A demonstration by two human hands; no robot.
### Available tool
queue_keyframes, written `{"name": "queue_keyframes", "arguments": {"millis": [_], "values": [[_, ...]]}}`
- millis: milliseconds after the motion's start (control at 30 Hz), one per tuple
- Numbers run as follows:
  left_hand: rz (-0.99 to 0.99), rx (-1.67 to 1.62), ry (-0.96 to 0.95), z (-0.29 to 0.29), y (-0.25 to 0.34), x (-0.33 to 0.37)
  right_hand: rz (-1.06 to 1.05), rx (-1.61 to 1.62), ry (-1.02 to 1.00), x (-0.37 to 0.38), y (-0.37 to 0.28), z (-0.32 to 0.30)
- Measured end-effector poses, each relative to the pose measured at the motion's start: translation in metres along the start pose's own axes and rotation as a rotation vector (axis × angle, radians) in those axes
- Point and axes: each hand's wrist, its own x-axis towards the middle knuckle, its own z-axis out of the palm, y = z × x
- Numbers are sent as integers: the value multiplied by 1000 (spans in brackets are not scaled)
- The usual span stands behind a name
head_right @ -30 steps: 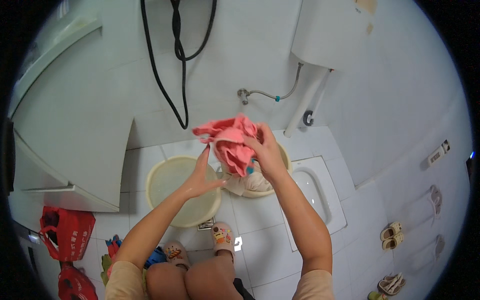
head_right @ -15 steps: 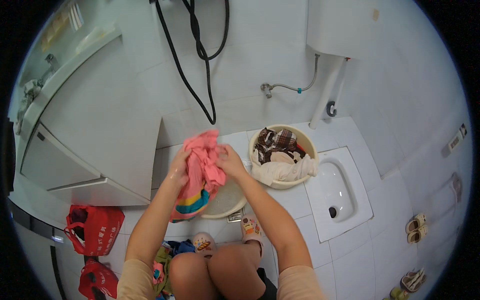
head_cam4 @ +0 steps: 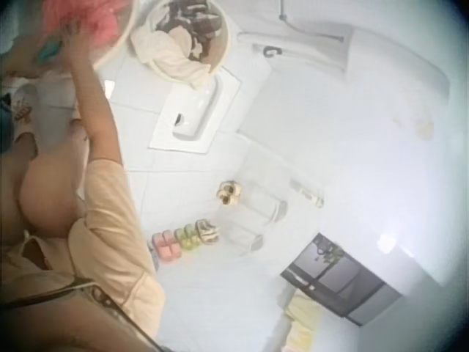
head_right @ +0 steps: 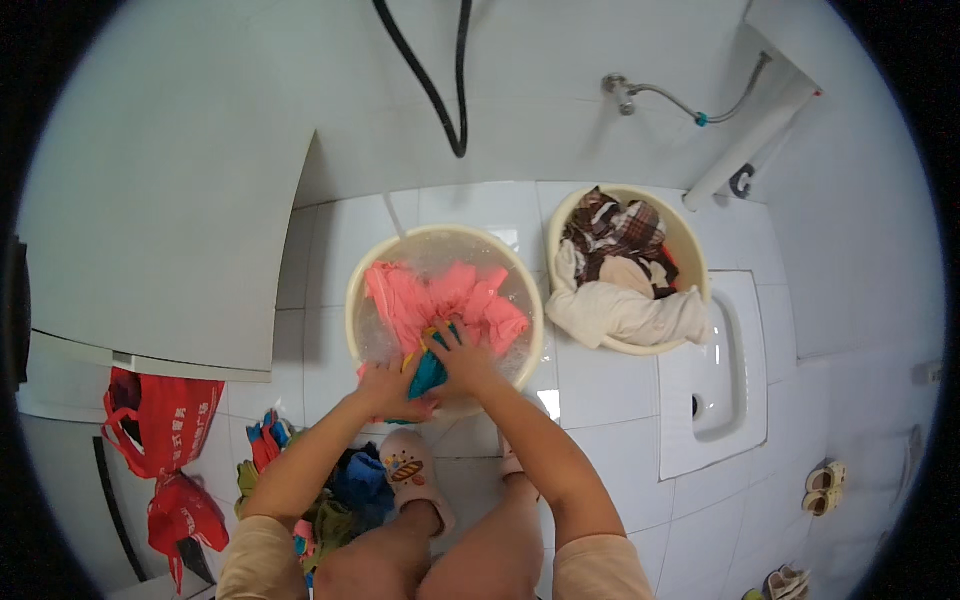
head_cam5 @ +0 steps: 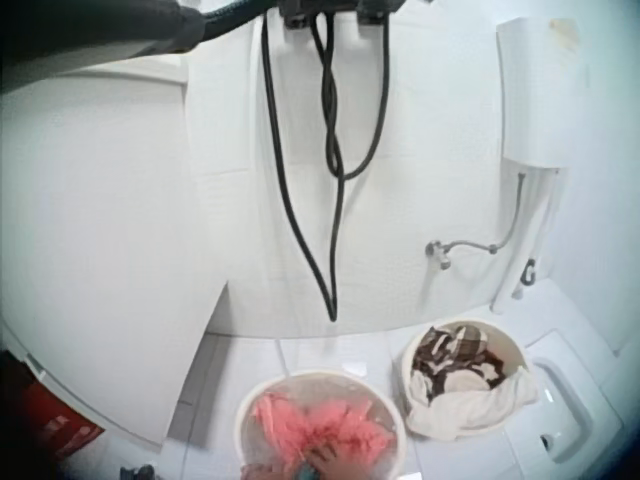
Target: The person is hand-washing clothes in a bathroom. They wash a red garment, a green garment, and a pink garment one by one in a basin of water, wringing them out and placing them in a second basin.
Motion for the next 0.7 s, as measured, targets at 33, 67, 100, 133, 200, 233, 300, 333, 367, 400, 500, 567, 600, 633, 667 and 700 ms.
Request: {"name": "queue_keyframes", "arguments": {"millis": [33, 67, 100, 133, 200, 233, 300, 333, 367, 400, 500, 567, 600, 633, 667, 700], "values": [[-10, -126, -111, 2, 1, 12, 20, 30, -41, 10, 21, 22], [-21, -251, -225, 0, -4, 29, 40, 64, -82, 17, 33, 41], [-44, -371, -335, 2, -11, 38, 57, -27, 3, 23, 30, 52], [-44, -415, -286, 8, -13, 46, 95, -1, 5, 32, 38, 64], [-27, -515, -180, 36, -9, 71, 185, 34, 10, 44, 69, 88], [-217, -621, -201, 61, -10, 79, 203, 71, 35, 54, 72, 92], [-483, -706, -274, 95, -13, 85, 180, 178, 102, 78, 57, 89], [-552, -693, -330, 100, -14, 86, 153, 216, 131, 85, 47, 86], [-464, -589, -433, 89, 2, 90, 152, 231, 140, 78, 55, 86], [-372, -480, -532, 68, 19, 89, 148, 221, 118, 67, 66, 84], [-127, -248, -701, 3, 17, 76, -12, 174, -61, 47, 57, 47], [140, -460, -661, -3, -10, 68, -165, 182, -334, 37, 50, 3], [312, -638, -605, -4, -27, 64, -155, 282, -470, 34, 58, -19], [358, -591, -622, -22, -37, 69, -22, 443, -590, 29, 76, -34], [408, -542, -638, -41, -45, 72, 309, 633, -594, 21, 96, -39], [368, -601, -596, -46, -58, 63, 334, 734, -452, 20, 104, -48]]}}
